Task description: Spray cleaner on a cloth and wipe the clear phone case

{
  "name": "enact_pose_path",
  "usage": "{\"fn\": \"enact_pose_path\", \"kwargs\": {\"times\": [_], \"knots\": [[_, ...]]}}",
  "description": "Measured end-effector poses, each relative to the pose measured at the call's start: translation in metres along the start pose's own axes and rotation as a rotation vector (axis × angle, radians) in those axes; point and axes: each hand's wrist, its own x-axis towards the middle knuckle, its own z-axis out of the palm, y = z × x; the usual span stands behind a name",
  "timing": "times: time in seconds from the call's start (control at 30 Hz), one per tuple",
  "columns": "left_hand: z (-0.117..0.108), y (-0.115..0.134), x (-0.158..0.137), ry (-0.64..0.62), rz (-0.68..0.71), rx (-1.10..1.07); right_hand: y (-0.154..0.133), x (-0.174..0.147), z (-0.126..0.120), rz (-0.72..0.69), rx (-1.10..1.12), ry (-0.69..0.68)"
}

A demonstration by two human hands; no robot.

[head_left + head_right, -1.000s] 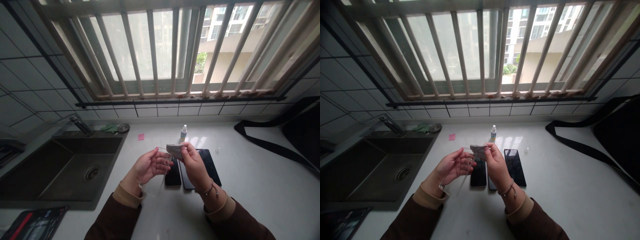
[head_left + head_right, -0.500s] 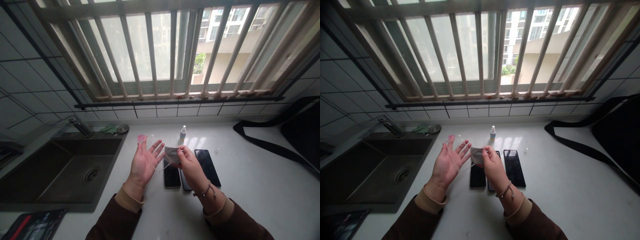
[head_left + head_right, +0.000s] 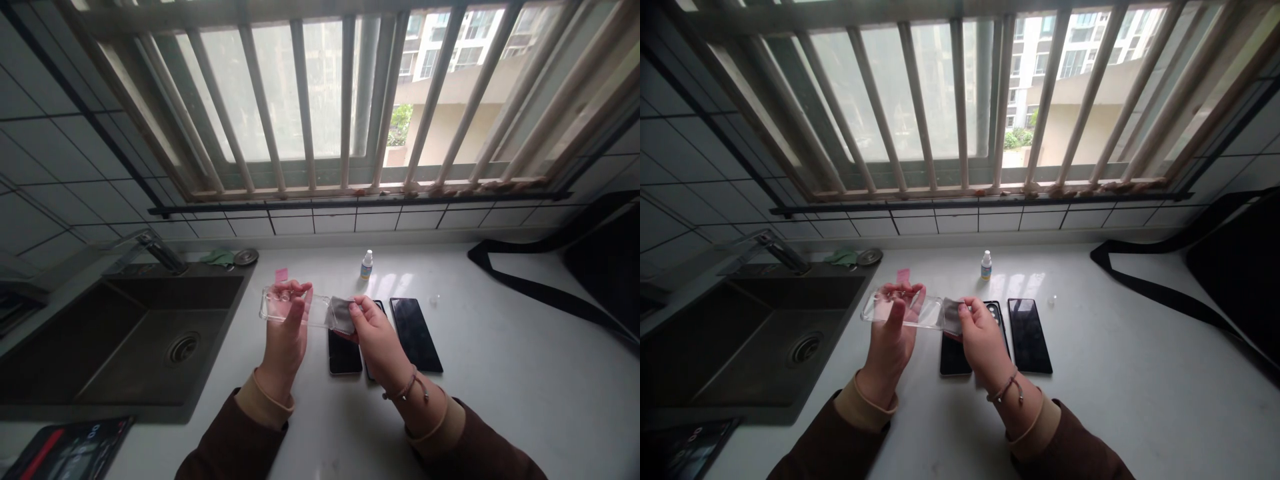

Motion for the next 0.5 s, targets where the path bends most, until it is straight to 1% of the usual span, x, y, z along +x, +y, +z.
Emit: {"fn": "enact_pose_path", "kwargs": {"times": [0.1,0.2,0.3,0.37,0.5], "knots": [[-0.001,-0.001,0.002,0.066,0.052,0.007,-0.001,-0.003,0.002,-0.019,-0.020,-0.048],[-0.006,0.001,0.010,0.167,0.086,0.031,-0.003,-0.006,0.004,0.013,0.013,-0.098],[-0.013,0.000,0.015,0.211,0.069,0.103,-0.007,-0.009,0.005,0.053,0.082,-0.106],[-0.015,-0.002,0.015,0.172,-0.026,0.161,-0.009,-0.009,0.004,0.034,0.104,-0.072],[-0.014,-0.006,0.006,-0.019,-0.345,0.269,-0.013,-0.007,0.000,-0.104,0.091,0.016]]}}
